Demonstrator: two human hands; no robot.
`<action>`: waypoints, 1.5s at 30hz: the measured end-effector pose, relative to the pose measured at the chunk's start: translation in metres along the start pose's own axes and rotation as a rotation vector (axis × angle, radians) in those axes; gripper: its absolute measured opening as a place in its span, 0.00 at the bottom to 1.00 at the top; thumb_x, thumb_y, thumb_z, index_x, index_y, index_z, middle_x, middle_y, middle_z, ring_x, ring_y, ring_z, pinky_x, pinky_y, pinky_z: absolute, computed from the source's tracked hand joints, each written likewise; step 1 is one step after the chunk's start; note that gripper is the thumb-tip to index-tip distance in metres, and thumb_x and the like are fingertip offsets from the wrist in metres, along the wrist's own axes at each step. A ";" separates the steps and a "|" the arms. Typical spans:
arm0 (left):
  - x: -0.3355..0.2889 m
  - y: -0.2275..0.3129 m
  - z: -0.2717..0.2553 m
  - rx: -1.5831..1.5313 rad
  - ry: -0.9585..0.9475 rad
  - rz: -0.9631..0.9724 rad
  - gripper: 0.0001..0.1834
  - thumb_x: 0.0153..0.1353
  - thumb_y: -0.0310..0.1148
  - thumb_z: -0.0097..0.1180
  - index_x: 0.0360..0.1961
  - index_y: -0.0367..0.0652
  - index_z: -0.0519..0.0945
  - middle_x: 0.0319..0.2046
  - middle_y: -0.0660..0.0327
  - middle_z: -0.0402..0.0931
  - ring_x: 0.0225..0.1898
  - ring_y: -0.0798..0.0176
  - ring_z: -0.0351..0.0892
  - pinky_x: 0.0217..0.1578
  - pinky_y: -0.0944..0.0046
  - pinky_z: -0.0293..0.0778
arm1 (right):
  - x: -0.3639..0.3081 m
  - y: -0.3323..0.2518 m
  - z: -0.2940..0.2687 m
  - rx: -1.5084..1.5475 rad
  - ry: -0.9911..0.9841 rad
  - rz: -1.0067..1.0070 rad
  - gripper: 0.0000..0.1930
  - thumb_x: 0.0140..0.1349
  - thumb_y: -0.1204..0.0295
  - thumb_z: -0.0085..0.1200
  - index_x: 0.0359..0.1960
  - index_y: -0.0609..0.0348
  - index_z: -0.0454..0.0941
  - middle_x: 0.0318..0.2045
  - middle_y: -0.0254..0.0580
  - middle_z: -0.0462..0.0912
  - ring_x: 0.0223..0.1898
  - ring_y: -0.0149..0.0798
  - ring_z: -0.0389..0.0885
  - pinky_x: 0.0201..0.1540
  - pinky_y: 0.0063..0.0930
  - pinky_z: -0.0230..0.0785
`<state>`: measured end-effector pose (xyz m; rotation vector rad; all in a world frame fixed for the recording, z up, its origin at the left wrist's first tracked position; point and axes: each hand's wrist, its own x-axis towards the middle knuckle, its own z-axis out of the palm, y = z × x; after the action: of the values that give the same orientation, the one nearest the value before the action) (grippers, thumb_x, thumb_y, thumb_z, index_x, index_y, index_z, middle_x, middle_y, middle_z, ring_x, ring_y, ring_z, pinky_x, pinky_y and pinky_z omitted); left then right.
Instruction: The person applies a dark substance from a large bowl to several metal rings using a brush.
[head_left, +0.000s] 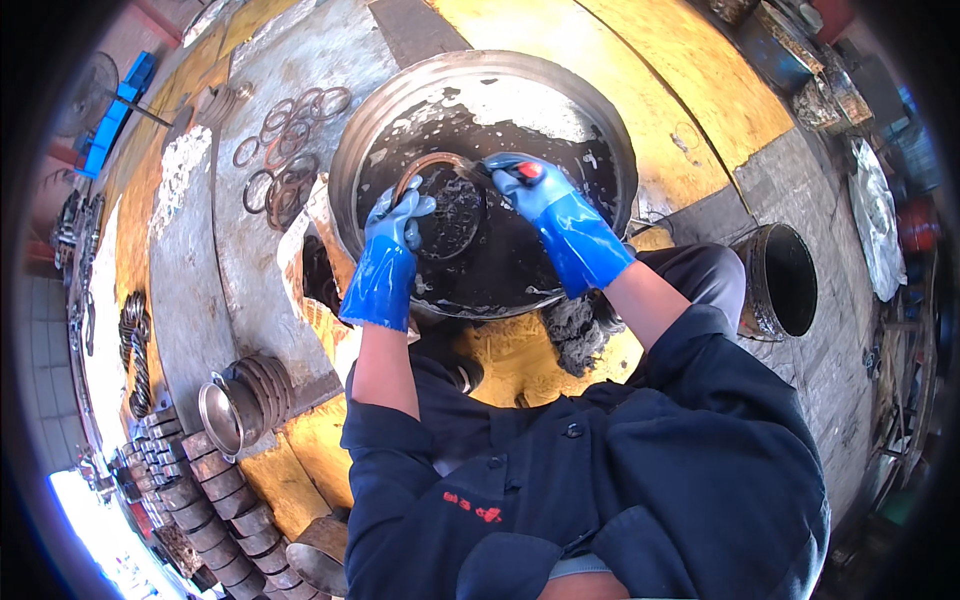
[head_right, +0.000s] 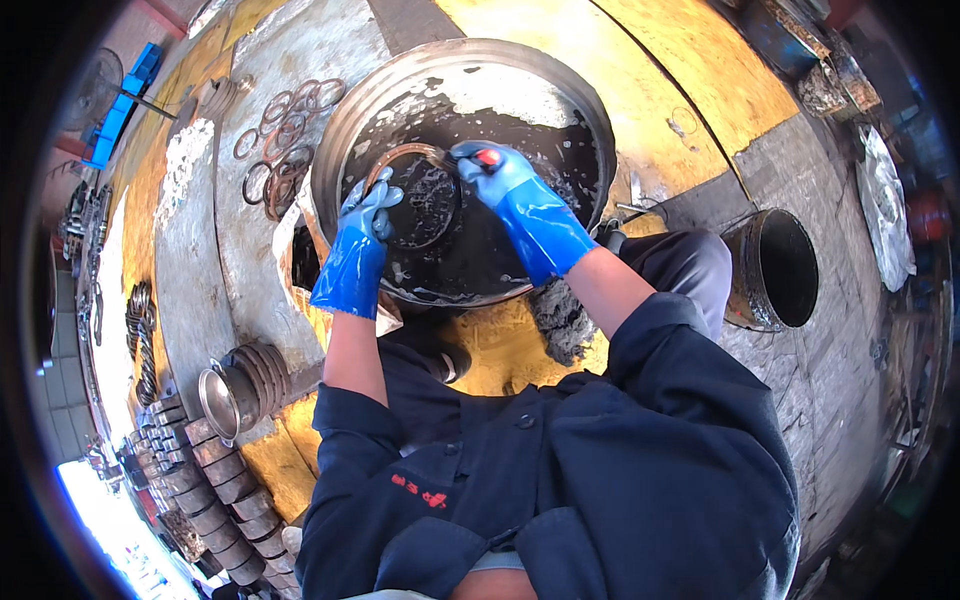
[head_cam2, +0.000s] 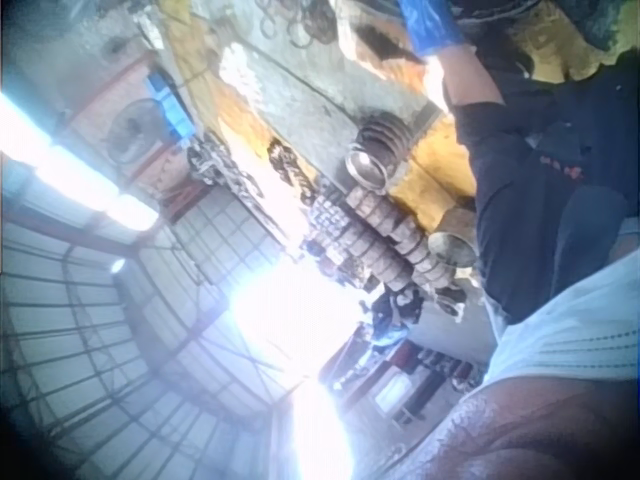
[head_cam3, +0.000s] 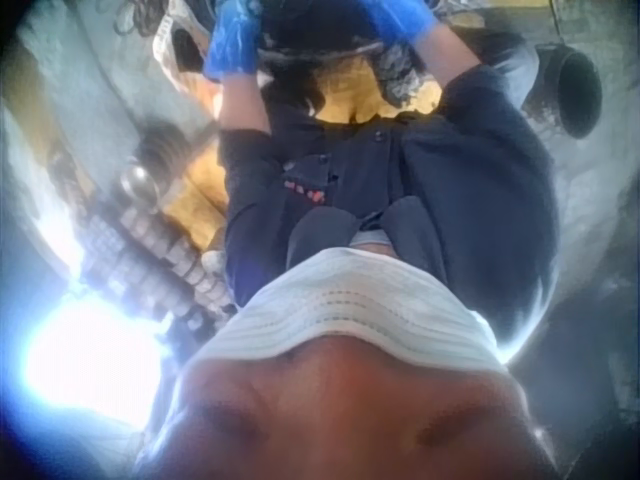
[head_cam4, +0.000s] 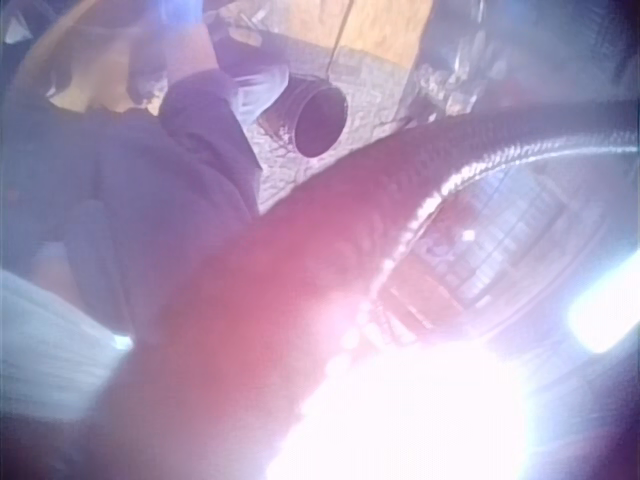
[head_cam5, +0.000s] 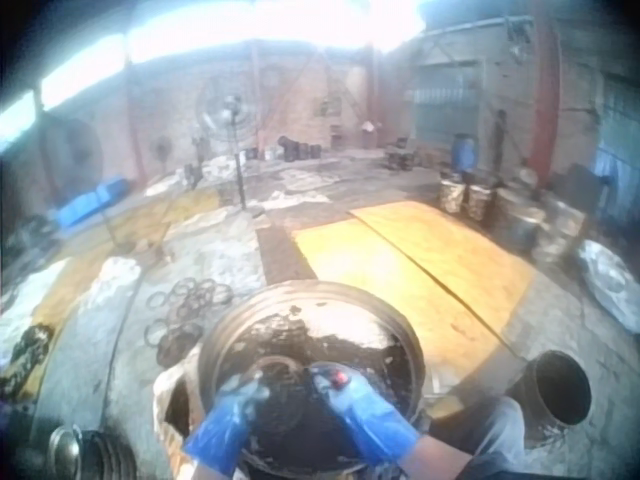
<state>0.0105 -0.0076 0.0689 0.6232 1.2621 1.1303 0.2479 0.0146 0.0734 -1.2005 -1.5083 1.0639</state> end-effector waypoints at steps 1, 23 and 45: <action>-0.002 0.001 -0.001 -0.043 -0.008 0.023 0.16 0.63 0.32 0.59 0.52 0.47 0.79 0.28 0.59 0.84 0.10 0.77 0.59 0.12 0.75 0.55 | -0.003 0.005 0.003 -0.004 0.032 0.067 0.08 0.62 0.78 0.53 0.41 0.59 0.83 0.37 0.41 0.86 0.39 0.33 0.83 0.46 0.28 0.75; -0.013 -0.005 0.021 0.275 -0.059 0.176 0.14 0.63 0.31 0.59 0.50 0.46 0.81 0.28 0.62 0.84 0.21 0.76 0.74 0.19 0.76 0.62 | -0.011 0.027 0.009 -0.559 -0.146 -0.047 0.13 0.59 0.63 0.58 0.45 0.45 0.82 0.42 0.42 0.85 0.43 0.48 0.83 0.47 0.36 0.76; -0.015 -0.012 0.025 0.291 -0.107 0.213 0.15 0.63 0.32 0.57 0.51 0.46 0.81 0.28 0.63 0.83 0.17 0.78 0.67 0.17 0.75 0.57 | -0.032 0.017 0.021 -0.761 -0.306 0.113 0.13 0.62 0.58 0.52 0.48 0.37 0.80 0.47 0.39 0.83 0.48 0.48 0.82 0.50 0.43 0.73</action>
<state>0.0392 -0.0209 0.0707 1.0428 1.3003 1.0777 0.2342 -0.0158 0.0482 -1.7003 -2.2171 0.7764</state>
